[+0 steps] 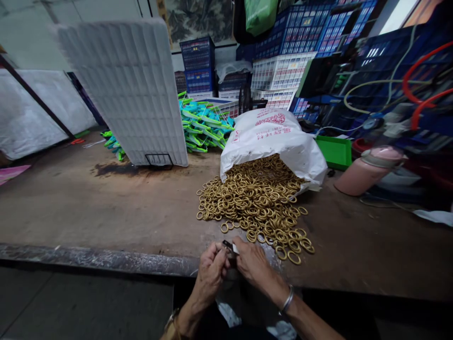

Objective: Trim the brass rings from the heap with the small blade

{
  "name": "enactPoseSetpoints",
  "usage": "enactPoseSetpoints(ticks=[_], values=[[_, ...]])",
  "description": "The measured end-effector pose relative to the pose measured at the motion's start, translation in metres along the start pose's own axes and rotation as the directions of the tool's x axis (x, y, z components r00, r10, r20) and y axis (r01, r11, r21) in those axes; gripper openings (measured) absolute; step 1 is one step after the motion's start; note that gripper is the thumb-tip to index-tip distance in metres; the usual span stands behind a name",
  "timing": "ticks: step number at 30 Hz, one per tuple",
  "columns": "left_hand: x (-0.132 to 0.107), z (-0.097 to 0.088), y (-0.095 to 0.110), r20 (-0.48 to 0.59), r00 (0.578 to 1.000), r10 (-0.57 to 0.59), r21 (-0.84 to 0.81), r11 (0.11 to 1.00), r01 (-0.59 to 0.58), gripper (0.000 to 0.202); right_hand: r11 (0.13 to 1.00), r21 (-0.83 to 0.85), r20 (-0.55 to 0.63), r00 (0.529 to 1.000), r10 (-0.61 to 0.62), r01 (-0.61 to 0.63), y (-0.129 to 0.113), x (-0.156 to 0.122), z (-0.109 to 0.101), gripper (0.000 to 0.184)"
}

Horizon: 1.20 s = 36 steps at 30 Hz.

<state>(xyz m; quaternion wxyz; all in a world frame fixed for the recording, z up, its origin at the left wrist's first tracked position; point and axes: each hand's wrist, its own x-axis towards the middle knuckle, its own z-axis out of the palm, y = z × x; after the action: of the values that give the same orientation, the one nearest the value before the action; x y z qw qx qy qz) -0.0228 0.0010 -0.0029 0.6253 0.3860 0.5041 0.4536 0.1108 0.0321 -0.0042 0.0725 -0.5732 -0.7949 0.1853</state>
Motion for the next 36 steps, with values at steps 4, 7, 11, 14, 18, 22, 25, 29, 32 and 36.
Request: enactPoseSetpoints(ticks=[4,7,11,14,18,22,25,29,32,36], values=[[-0.012,-0.003,0.007,0.098,0.992,-0.078,-0.145,0.985,0.092,0.03,0.998,-0.047,-0.044,0.998,0.04,-0.042,0.0,0.013,0.0,0.022],[-0.014,-0.006,0.007,0.11,0.988,-0.109,-0.329,0.934,0.14,0.029,0.992,-0.067,-0.097,0.991,0.097,-0.103,-0.008,0.025,0.002,0.018],[-0.01,-0.013,0.003,0.095,0.987,-0.131,-0.424,0.892,0.159,0.027,0.976,-0.124,-0.166,0.974,0.156,-0.178,-0.017,0.039,0.011,0.019],[-0.007,-0.018,0.001,0.102,0.984,-0.148,-0.488,0.854,0.179,0.022,0.972,-0.164,-0.181,0.974,0.139,-0.169,-0.017,0.045,0.017,0.019],[-0.005,-0.025,0.0,0.161,0.966,-0.203,-0.591,0.764,0.259,0.021,0.966,-0.171,-0.168,0.972,0.164,-0.192,-0.014,0.049,0.019,0.019],[-0.002,-0.027,-0.002,0.171,0.959,-0.226,-0.642,0.713,0.282,0.019,0.967,-0.146,-0.189,0.966,0.178,-0.207,-0.013,0.049,0.019,0.023],[-0.001,-0.026,-0.004,0.144,0.96,-0.238,-0.644,0.714,0.274,0.022,0.975,-0.143,-0.201,0.969,0.142,-0.173,-0.015,0.05,0.02,0.024],[0.0,-0.027,-0.009,0.127,0.963,-0.239,-0.646,0.716,0.262,0.021,0.98,-0.161,-0.2,0.976,0.087,-0.12,-0.02,0.055,0.025,0.028],[0.002,-0.028,-0.015,0.122,0.966,-0.226,-0.641,0.725,0.251,0.019,0.976,-0.192,-0.191,0.98,0.064,-0.101,-0.023,0.06,0.029,0.033],[0.003,-0.027,-0.015,0.108,0.968,-0.227,-0.644,0.726,0.242,0.02,0.979,-0.187,-0.168,0.984,0.054,-0.085,-0.027,0.064,0.026,0.03]])
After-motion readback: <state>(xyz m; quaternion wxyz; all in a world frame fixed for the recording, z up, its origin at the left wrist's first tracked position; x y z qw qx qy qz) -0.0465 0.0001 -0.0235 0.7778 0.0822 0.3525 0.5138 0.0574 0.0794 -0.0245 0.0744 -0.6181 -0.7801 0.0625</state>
